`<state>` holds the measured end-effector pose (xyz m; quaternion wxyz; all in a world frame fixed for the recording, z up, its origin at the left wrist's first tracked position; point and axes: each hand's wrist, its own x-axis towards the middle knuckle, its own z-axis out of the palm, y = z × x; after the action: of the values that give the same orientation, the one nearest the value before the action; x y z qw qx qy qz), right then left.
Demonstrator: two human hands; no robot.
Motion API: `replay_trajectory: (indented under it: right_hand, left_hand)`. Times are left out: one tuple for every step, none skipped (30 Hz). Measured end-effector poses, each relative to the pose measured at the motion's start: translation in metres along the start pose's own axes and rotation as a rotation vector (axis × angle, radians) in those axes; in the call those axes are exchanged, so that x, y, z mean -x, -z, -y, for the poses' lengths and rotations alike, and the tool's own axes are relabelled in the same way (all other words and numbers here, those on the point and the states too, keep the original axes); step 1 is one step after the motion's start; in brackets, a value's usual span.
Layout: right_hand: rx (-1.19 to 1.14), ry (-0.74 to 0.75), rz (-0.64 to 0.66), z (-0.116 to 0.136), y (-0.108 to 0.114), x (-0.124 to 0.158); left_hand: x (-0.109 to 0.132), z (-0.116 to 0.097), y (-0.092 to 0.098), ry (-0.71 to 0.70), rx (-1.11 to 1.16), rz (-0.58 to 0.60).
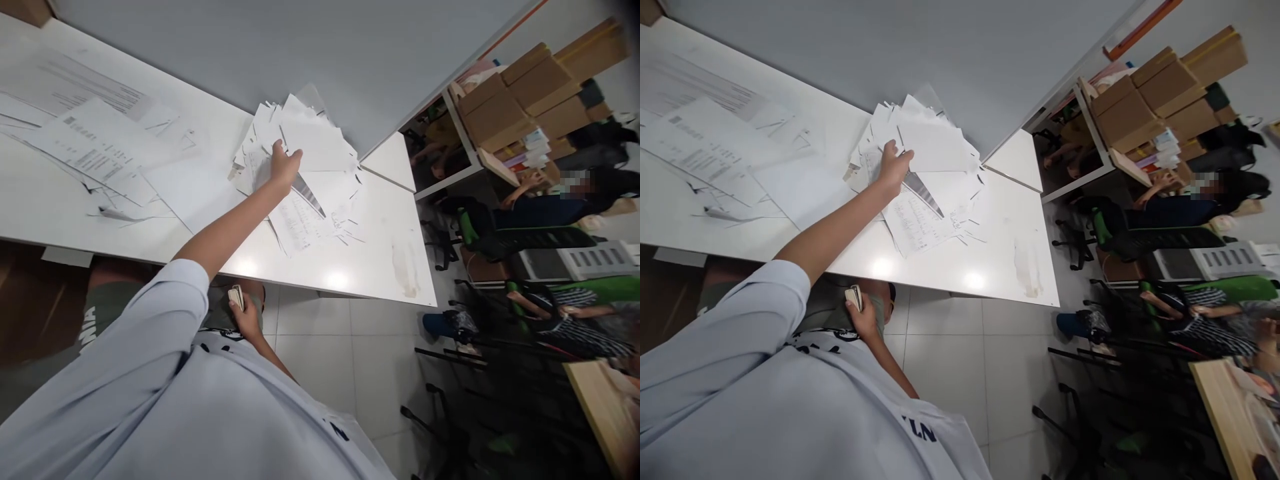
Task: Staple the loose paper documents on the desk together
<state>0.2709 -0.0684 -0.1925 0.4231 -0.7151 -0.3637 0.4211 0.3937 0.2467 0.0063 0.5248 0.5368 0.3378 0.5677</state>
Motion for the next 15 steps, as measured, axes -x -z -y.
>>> replay_trajectory:
  right_hand:
    - [-0.002,0.005,-0.003,-0.001,-0.001,0.000]
    - [-0.007,0.013,-0.010,-0.001,-0.001,0.001]
    - [-0.015,0.021,-0.014,-0.002,-0.002,0.002]
    - [-0.025,0.028,-0.018,-0.002,-0.003,0.003]
    - [-0.032,0.032,-0.018,-0.002,-0.003,0.005]
    - [-0.036,0.034,-0.015,-0.002,-0.004,0.007]
    - [-0.034,0.037,-0.010,-0.001,-0.004,0.008]
    - [-0.026,0.039,-0.007,0.000,-0.005,0.010]
    - [-0.016,0.043,-0.005,0.001,-0.005,0.011]
    - [-0.005,0.048,-0.003,0.002,-0.006,0.012]
    - [0.004,0.049,-0.004,0.004,-0.007,0.012]
    - [0.013,0.044,-0.011,0.007,-0.009,0.011]
    - [0.024,0.036,-0.026,0.010,-0.011,0.011]
    - [0.038,0.027,-0.046,0.014,-0.013,0.011]
    - [0.058,0.024,-0.063,0.018,-0.016,0.011]
  left_hand:
    - [0.022,-0.005,0.023,-0.028,-0.131,0.024]
    - [0.048,-0.012,0.048,-0.071,-0.259,0.073]
    - [0.076,-0.022,0.074,-0.114,-0.388,0.136]
    - [0.104,-0.032,0.101,-0.151,-0.525,0.213]
    - [0.131,-0.042,0.127,-0.180,-0.673,0.275]
    - [0.156,-0.050,0.152,-0.194,-0.825,0.297]
    - [0.176,-0.057,0.174,-0.181,-0.966,0.286]
    - [0.193,-0.061,0.193,-0.169,-1.077,0.304]
    - [0.206,-0.064,0.209,-0.170,-1.155,0.349]
    - [0.215,-0.065,0.222,-0.181,-1.211,0.404]
    - [0.221,-0.066,0.232,-0.201,-1.247,0.460]
    - [0.225,-0.066,0.241,-0.229,-1.271,0.505]
    - [0.229,-0.067,0.247,-0.258,-1.287,0.530]
    - [0.231,-0.069,0.252,-0.283,-1.297,0.538]
    - [0.234,-0.071,0.256,-0.304,-1.297,0.534]
